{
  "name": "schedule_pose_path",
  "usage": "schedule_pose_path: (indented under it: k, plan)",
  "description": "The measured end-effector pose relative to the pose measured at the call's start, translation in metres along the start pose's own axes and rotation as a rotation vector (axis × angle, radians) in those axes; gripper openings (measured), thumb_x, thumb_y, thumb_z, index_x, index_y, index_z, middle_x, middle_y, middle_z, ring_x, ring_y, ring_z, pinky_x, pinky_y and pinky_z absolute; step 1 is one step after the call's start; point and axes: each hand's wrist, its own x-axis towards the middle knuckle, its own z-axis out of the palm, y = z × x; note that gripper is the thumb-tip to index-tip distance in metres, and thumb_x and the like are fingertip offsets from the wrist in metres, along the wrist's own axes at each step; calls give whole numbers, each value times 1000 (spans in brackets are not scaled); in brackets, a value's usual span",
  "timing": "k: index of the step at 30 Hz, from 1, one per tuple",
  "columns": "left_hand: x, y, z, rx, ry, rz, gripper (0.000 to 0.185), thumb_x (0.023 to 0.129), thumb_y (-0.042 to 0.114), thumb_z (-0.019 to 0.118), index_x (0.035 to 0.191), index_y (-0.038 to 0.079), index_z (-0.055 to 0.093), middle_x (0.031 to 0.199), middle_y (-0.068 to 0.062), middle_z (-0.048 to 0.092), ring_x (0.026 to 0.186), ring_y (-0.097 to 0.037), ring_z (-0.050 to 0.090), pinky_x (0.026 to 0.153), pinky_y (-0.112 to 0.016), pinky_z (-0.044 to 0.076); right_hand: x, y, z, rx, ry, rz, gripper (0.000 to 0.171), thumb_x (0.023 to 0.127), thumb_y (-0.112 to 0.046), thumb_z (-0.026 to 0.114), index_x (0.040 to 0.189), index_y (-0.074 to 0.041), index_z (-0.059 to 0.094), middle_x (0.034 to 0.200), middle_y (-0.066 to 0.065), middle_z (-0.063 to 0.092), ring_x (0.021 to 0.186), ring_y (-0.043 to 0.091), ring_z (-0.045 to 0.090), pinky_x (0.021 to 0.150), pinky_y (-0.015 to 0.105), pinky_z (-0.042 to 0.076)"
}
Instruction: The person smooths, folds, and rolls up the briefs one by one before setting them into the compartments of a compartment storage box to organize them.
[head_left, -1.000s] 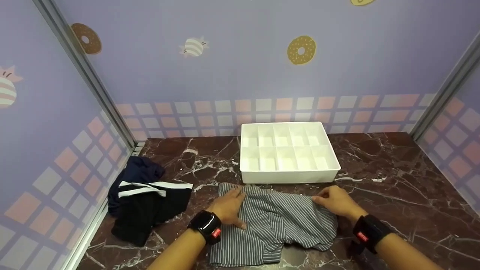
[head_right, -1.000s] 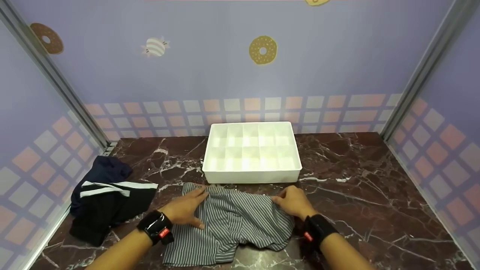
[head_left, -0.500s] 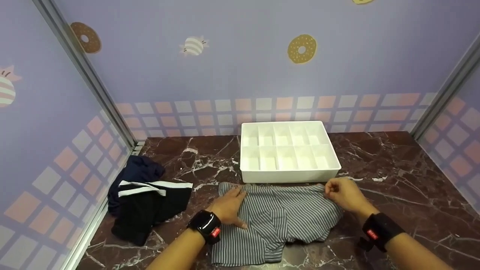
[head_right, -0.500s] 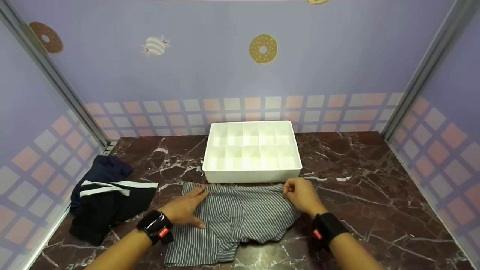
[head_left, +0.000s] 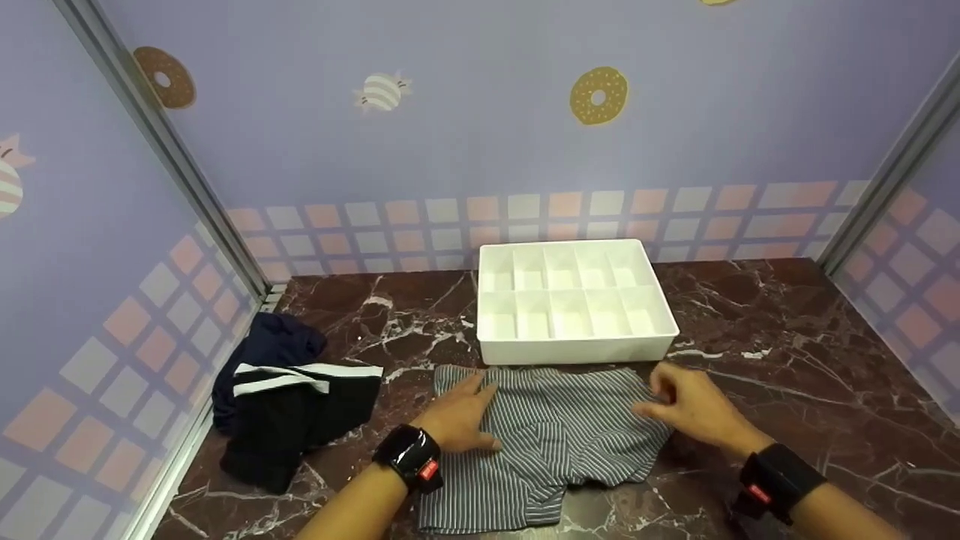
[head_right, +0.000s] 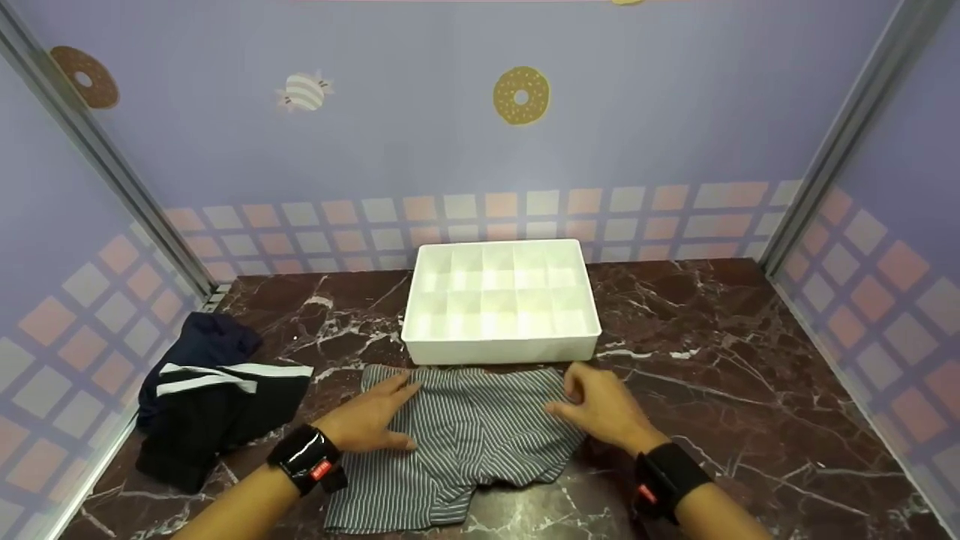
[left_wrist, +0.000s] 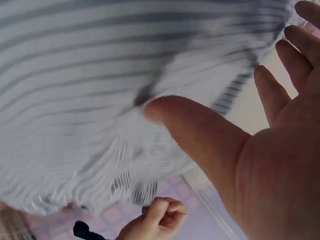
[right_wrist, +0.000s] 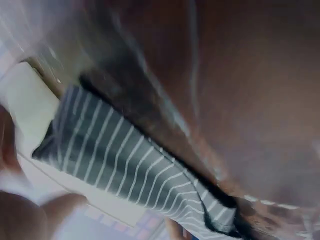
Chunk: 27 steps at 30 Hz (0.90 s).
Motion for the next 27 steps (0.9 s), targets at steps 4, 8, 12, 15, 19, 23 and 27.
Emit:
schedule_pose_path:
  k: [4, 8, 12, 15, 19, 23, 27]
  plan:
    - [1, 6, -3, 23, 1, 34, 98, 70, 49, 72, 146, 7, 25, 152, -18, 11, 139, -33, 13, 110, -48, 16, -12, -7, 2, 117, -272, -219, 24, 69, -34, 79, 71, -25, 56, 63, -13, 56, 53, 2, 51, 46, 21, 46]
    - [1, 7, 1, 46, -52, 25, 108, 62, 56, 74, 146, 10, 24, 152, -18, 10, 138, -36, 14, 109, -50, 19, -22, -11, 12, -15, -356, -375, 21, 70, -40, 77, 79, -26, 64, 75, -18, 59, 61, -2, 54, 53, 16, 47]
    - [2, 6, 6, 99, -64, 32, 112, 55, 56, 79, 145, 12, 29, 152, -18, 12, 136, -39, 18, 106, -51, 24, -27, -11, 18, -153, -334, -496, 17, 74, -36, 74, 85, -25, 67, 82, -18, 58, 69, -3, 53, 59, 14, 45]
    - [5, 7, 8, 121, -56, 45, 111, 54, 55, 79, 145, 13, 31, 152, -19, 13, 136, -39, 19, 105, -52, 26, -29, -14, 15, -104, -416, -474, 9, 75, -28, 74, 81, -26, 68, 79, -19, 59, 67, -4, 53, 57, 14, 45]
    - [5, 6, 8, 121, -64, 35, 111, 53, 55, 80, 144, 14, 31, 152, -18, 13, 136, -38, 18, 106, -52, 25, -31, -29, 10, 20, -610, -384, 8, 72, -27, 76, 74, -26, 68, 68, -22, 57, 57, -8, 49, 49, 14, 43]
    - [6, 9, 6, 128, -80, 28, 111, 53, 54, 80, 144, 14, 32, 152, -18, 13, 137, -38, 17, 107, -50, 24, -36, -49, 12, 31, -716, -397, 8, 69, -26, 78, 69, -25, 69, 60, -24, 56, 51, -13, 42, 45, 10, 39]
    - [7, 9, 5, 121, -92, 30, 111, 54, 52, 81, 145, 14, 30, 152, -18, 11, 137, -39, 15, 108, -49, 21, -34, -61, 18, 6, -733, -462, 5, 73, -24, 74, 71, -23, 70, 62, -23, 57, 52, -15, 42, 47, 8, 39]
